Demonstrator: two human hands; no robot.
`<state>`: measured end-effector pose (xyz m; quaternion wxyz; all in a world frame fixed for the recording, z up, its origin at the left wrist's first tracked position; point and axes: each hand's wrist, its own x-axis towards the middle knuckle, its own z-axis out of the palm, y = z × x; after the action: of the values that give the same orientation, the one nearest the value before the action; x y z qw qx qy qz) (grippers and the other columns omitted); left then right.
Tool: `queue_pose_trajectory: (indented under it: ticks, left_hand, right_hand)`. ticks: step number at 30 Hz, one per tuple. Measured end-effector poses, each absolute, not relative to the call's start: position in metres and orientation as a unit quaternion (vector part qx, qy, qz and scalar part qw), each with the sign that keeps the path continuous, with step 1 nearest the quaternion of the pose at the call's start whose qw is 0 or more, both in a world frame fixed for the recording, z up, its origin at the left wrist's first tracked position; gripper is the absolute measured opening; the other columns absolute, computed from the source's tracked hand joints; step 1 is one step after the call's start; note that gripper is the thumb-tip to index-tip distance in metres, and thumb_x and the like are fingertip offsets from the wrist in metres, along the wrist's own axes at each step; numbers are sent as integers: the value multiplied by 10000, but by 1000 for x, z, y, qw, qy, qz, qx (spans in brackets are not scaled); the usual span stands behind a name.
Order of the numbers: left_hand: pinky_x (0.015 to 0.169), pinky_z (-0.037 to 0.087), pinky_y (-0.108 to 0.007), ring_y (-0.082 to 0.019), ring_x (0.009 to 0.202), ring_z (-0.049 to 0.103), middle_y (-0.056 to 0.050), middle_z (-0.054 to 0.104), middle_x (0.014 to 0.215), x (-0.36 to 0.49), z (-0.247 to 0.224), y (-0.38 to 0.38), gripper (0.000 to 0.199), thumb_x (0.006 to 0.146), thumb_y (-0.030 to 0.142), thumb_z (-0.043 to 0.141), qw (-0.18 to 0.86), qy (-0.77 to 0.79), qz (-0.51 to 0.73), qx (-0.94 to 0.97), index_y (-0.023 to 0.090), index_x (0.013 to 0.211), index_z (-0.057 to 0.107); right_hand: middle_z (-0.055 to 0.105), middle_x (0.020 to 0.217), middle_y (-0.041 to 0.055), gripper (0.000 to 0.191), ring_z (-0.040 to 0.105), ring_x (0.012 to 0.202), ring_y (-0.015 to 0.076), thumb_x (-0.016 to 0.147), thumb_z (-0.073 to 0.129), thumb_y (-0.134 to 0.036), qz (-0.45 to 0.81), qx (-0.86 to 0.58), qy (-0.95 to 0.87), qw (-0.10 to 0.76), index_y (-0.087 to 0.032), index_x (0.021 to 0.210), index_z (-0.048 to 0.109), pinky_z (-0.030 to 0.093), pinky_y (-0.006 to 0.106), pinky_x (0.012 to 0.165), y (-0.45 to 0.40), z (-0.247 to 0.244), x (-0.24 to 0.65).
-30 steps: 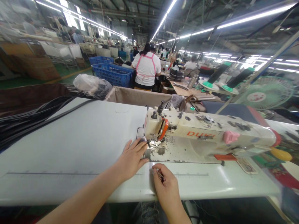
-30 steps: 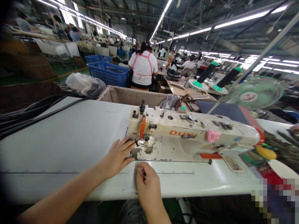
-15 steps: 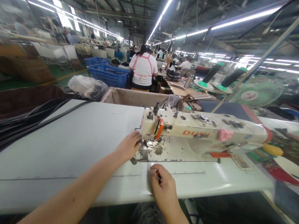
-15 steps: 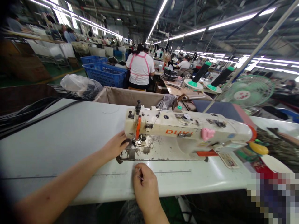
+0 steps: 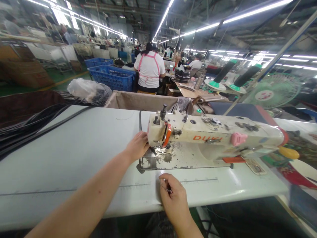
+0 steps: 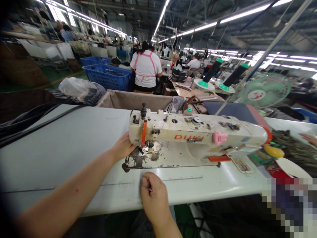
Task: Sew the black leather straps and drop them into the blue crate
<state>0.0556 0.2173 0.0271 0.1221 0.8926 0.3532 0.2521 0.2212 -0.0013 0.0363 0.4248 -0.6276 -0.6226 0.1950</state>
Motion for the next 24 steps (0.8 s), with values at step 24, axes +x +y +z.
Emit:
queue_pose_trajectory:
  ticks: [24]
  left_hand:
    - [914, 512, -316, -200, 957, 725, -17, 796, 1019, 40, 47, 200, 127, 858, 171, 738, 205, 418, 202, 862, 248, 902, 828]
  right_hand:
    - [620, 727, -13, 156, 591, 659, 145, 954, 506, -172, 186, -605, -634, 445, -213, 935, 656, 429, 244, 629, 0, 36, 222]
